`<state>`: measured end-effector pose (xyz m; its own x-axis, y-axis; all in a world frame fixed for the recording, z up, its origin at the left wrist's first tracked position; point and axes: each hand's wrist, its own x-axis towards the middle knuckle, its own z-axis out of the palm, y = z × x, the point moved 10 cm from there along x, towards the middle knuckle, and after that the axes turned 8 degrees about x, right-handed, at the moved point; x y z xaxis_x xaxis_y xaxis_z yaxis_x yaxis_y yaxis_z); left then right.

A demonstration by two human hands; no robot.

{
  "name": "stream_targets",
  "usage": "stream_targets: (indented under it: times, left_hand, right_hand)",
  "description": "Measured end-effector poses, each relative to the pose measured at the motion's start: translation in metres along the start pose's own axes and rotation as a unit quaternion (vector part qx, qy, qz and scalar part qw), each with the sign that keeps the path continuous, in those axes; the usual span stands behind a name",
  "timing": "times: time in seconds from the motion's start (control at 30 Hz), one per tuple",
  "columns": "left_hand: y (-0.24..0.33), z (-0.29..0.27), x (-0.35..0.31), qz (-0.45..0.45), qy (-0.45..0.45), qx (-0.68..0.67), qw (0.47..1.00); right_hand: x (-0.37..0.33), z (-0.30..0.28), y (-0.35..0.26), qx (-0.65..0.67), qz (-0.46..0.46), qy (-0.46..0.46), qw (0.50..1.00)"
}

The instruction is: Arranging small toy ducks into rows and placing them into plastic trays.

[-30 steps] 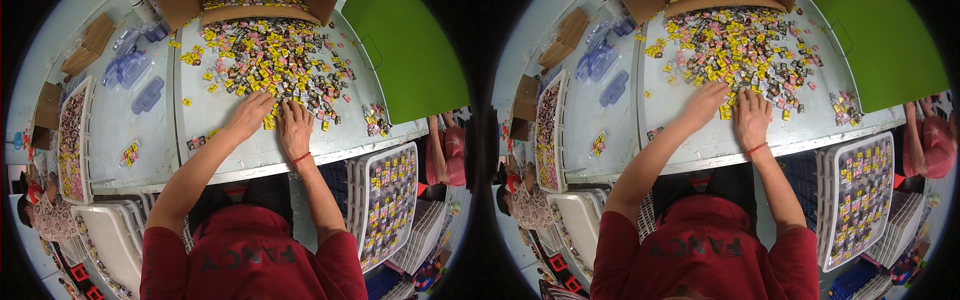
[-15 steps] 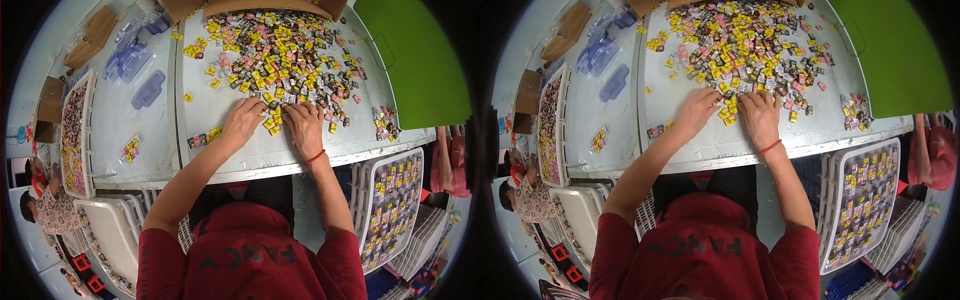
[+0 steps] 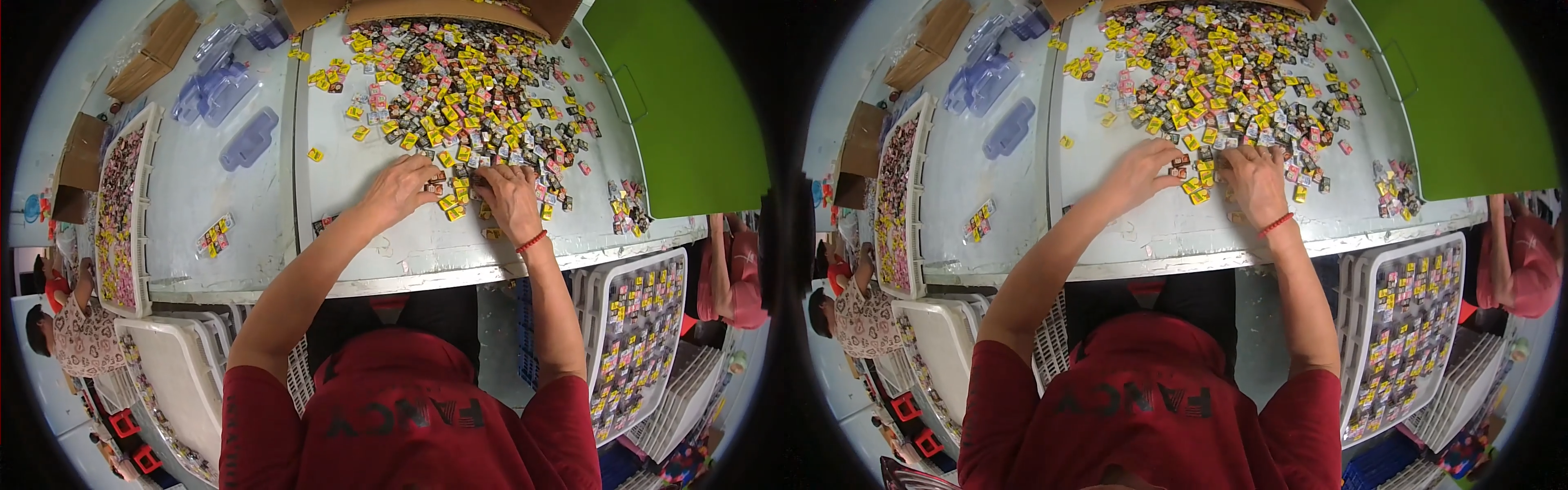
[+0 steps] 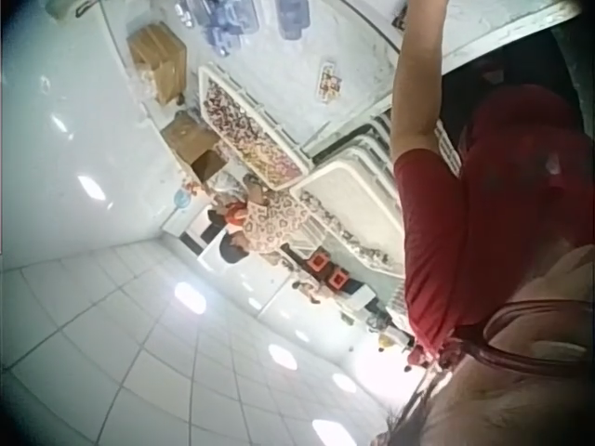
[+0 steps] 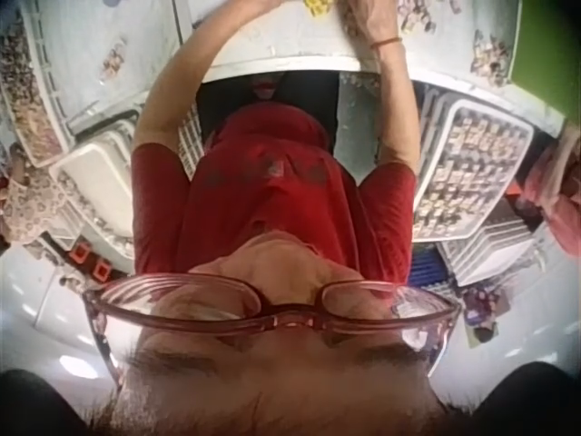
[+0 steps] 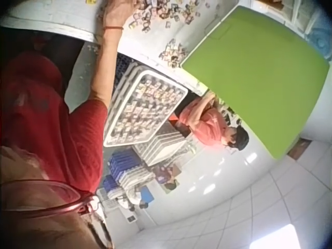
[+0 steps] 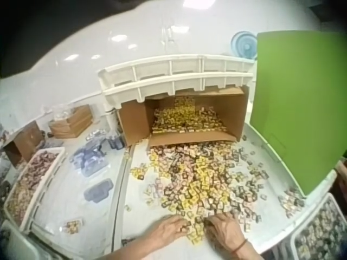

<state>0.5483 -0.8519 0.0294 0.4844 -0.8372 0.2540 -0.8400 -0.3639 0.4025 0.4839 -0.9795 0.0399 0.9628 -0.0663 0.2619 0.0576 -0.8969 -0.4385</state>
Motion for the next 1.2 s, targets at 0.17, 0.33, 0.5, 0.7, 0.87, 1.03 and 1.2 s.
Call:
stream_targets:
  times: [0.17, 0.33, 0.5, 0.7, 0.87, 1.03, 1.2]
  left_hand:
    - [-0.004, -0.005, -0.002, 0.005, 0.024, 0.007, 1.0]
    - [0.0, -0.008, -0.012, -0.005, 0.032, -0.012, 0.999]
    - [0.013, 0.0, -0.012, -0.013, 0.012, 0.011, 1.0]
    - [0.024, 0.002, -0.013, 0.028, 0.061, -0.01, 0.998]
    - [0.028, 0.006, -0.016, -0.017, -0.021, -0.061, 0.998]
    - [0.041, 0.005, -0.009, 0.099, -0.032, -0.051, 0.993]
    - [0.039, 0.029, -0.009, 0.142, -0.068, -0.072, 0.985]
  right_hand:
    - [-0.008, -0.003, 0.001, 0.013, -0.022, 0.039, 0.999]
    - [-0.017, -0.021, -0.032, 0.026, -0.035, 0.093, 0.995]
    - [-0.039, -0.001, -0.06, 0.009, -0.033, 0.088, 0.995]
    - [-0.053, -0.003, -0.059, -0.025, 0.006, 0.133, 0.991]
    - [-0.058, -0.012, -0.047, 0.009, 0.004, 0.136, 0.991]
    - [-0.06, -0.034, -0.008, -0.01, 0.052, 0.165, 0.985]
    - [-0.063, -0.041, 0.004, 0.016, 0.059, 0.171, 0.983]
